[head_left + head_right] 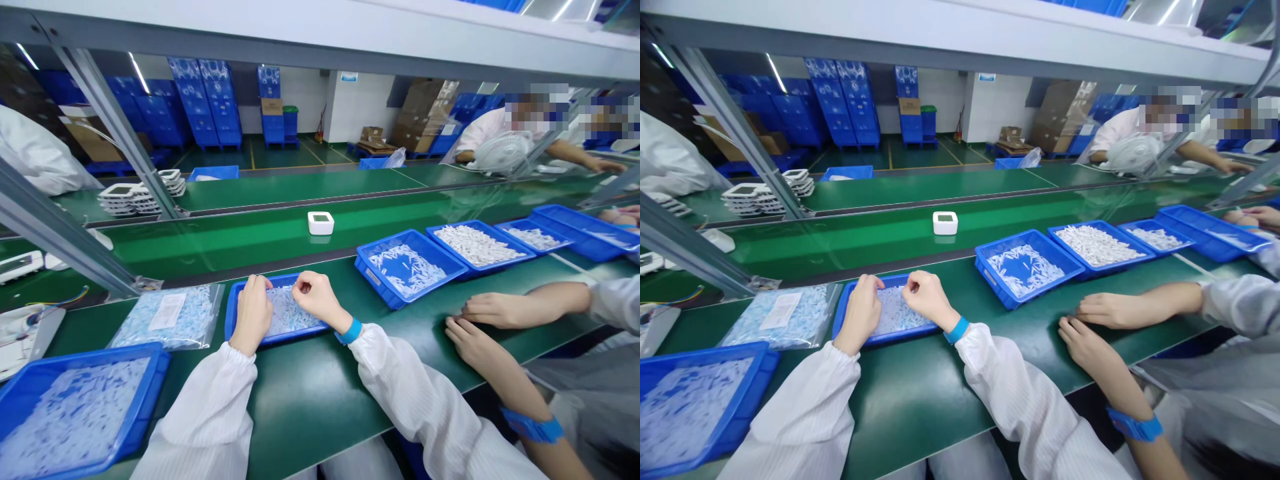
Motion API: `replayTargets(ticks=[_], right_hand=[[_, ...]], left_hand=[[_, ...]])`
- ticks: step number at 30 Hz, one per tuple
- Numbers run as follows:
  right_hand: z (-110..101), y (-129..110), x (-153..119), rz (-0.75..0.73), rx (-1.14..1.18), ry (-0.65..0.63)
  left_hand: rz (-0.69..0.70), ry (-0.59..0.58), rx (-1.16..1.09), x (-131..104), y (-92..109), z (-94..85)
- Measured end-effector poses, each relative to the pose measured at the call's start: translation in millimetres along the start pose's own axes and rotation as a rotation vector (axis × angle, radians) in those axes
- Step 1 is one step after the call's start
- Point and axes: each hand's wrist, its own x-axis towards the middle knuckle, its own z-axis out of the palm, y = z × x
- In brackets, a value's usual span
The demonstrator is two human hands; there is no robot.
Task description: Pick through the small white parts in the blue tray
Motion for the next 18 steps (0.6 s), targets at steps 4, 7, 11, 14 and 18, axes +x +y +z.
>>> replayTargets(ticks=[4, 7, 11, 14, 18], right_hand=[[0.5, 1.7, 0.3, -0.037, 0.077, -0.066], [0.0, 2.4, 2.2, -0.092, 0.105, -0.012], [-2.0, -7.8, 2.0, -0.104, 0.144, 0.075], [-0.5, -19.9, -0.1, -0.027, 0.224, 0.107], [7.5, -20.4, 0.4, 0.080, 0.423, 0.055]], left_hand=[[-0.052, -0.010, -0.047, 0.6, -0.4, 1.1], [-0.088, -0.034, -0.101, 1.6, 0.1, 2.1], [0.012, -0.055, -0.145, 3.1, 2.3, 1.9], [0.105, -0.056, -0.097, 3.6, 4.4, 0.5], [0.114, -0.021, -0.048, 3.6, 5.2, -0.1]])
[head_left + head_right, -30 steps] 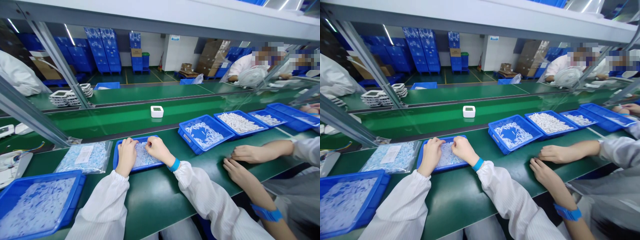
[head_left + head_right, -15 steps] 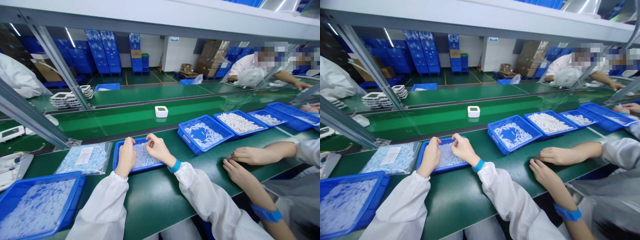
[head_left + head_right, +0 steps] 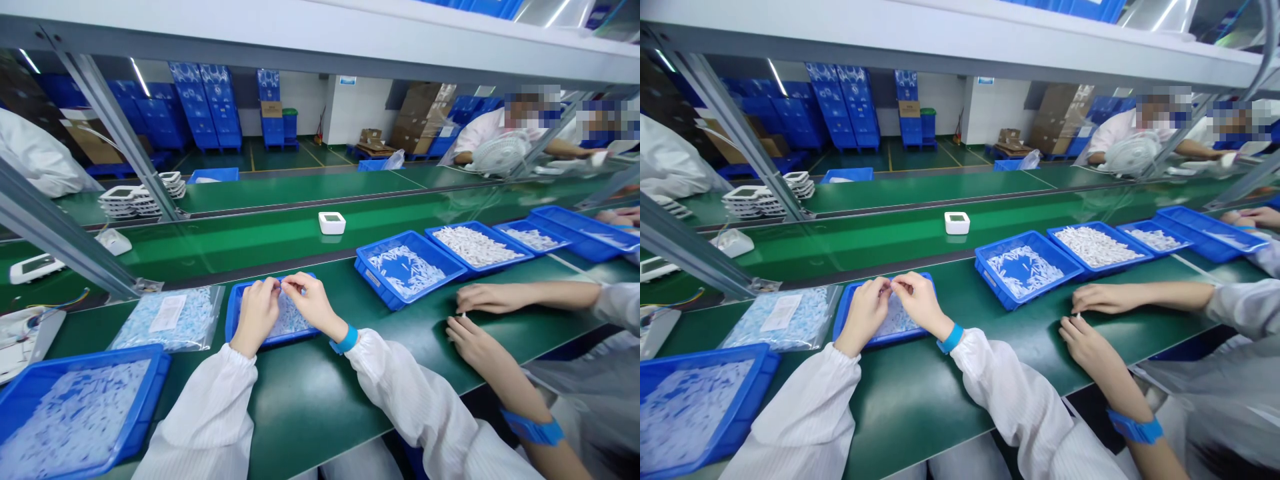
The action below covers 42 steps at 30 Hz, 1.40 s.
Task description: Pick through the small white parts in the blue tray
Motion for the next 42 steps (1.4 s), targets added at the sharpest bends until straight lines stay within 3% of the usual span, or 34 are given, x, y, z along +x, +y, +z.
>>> replayTargets(ticks=[6, 9, 14, 20, 32, 35, 42], right_hand=[[0.3, 20.4, 6.5, 0.319, 0.368, -0.032], [0.1, 22.1, 6.3, 0.366, 0.402, -0.057], [0.1, 20.9, 4.3, 0.247, 0.284, -0.110], [-0.3, 20.5, 2.7, 0.217, 0.229, -0.206], [-1.3, 18.0, 2.1, 0.185, 0.180, -0.187], [-2.1, 13.1, 0.1, 0.122, 0.021, -0.176], [4.4, 2.2, -8.9, -0.181, -0.417, -0.162]], left_hand=[[0.031, 0.043, -0.029, -1.5, -3.2, 2.8], [0.033, 0.081, -0.022, -2.1, -2.7, 2.3], [-0.006, 0.083, -0.017, -2.1, 1.4, -1.5], [0.005, 0.046, -0.014, -2.2, 3.0, -2.7], [0.034, 0.052, -0.033, -2.6, 2.9, -0.7], [0.034, 0.053, -0.003, -3.1, 4.1, -0.8], [-0.007, 0.055, 0.016, -4.0, 5.5, 0.1]])
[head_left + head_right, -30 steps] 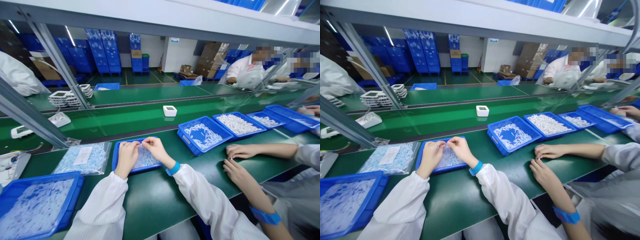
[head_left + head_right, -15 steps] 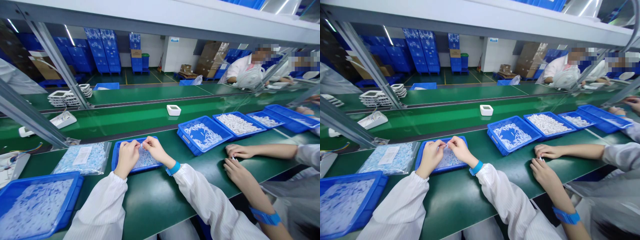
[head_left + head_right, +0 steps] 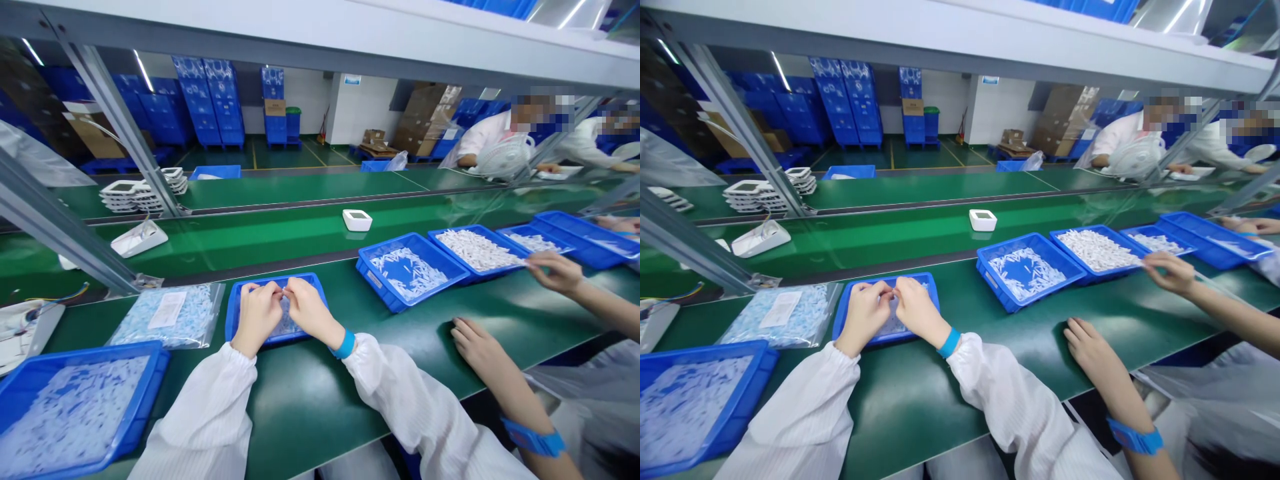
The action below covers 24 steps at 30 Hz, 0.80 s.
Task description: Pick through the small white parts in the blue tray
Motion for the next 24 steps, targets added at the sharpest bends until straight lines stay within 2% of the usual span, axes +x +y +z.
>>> replayTargets(ticks=[3, 8, 20, 24], right_hand=[[3.1, -1.6, -1.8, -0.072, -0.120, -0.017], [4.6, -3.2, -2.8, -0.101, -0.236, -0.063], [6.7, -4.1, -2.8, -0.124, -0.267, -0.083], [4.7, -4.1, -2.1, -0.079, -0.158, -0.053]], left_hand=[[-0.013, 0.001, -0.033, 0.3, -0.5, 2.1], [-0.042, 0.015, -0.081, 1.1, 0.4, 2.7], [-0.009, 0.018, -0.087, 1.2, 0.2, 2.6], [-0.015, 0.022, -0.101, 0.8, 0.4, 2.1]])
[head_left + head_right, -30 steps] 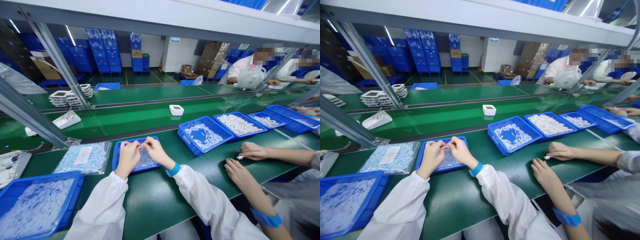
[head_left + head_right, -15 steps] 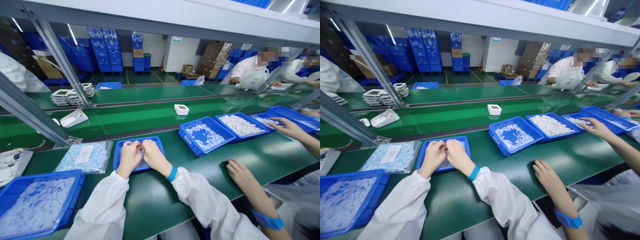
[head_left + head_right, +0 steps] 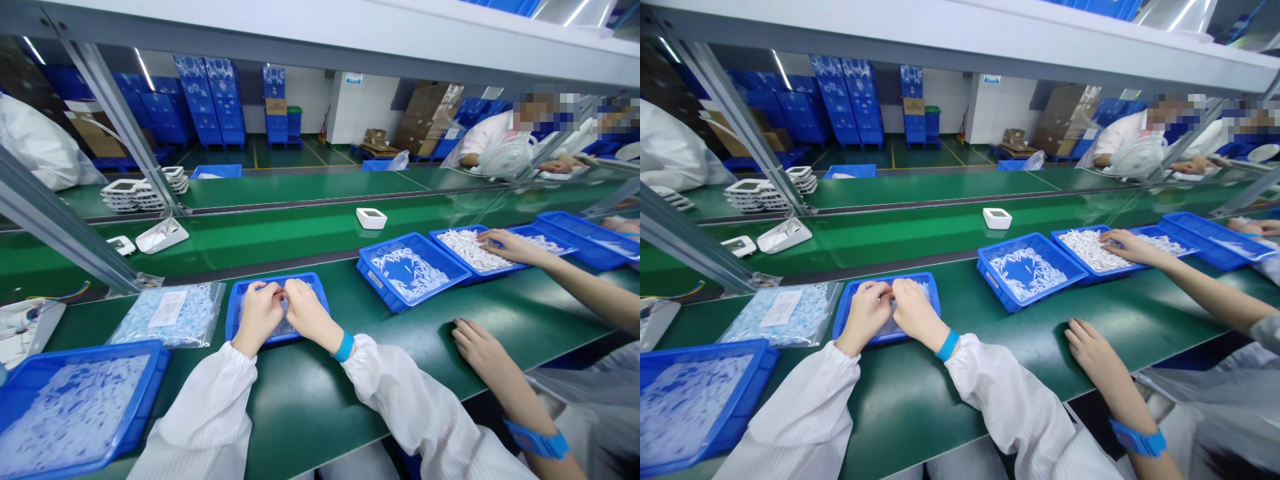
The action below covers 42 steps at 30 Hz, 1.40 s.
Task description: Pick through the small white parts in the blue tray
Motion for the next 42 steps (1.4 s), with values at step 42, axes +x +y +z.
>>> replayTargets(ticks=[42], right_hand=[[2.3, 13.1, 2.7, 0.342, 0.602, 0.053]], left_hand=[[0.101, 0.086, 0.063, 1.0, 1.9, -4.2]])
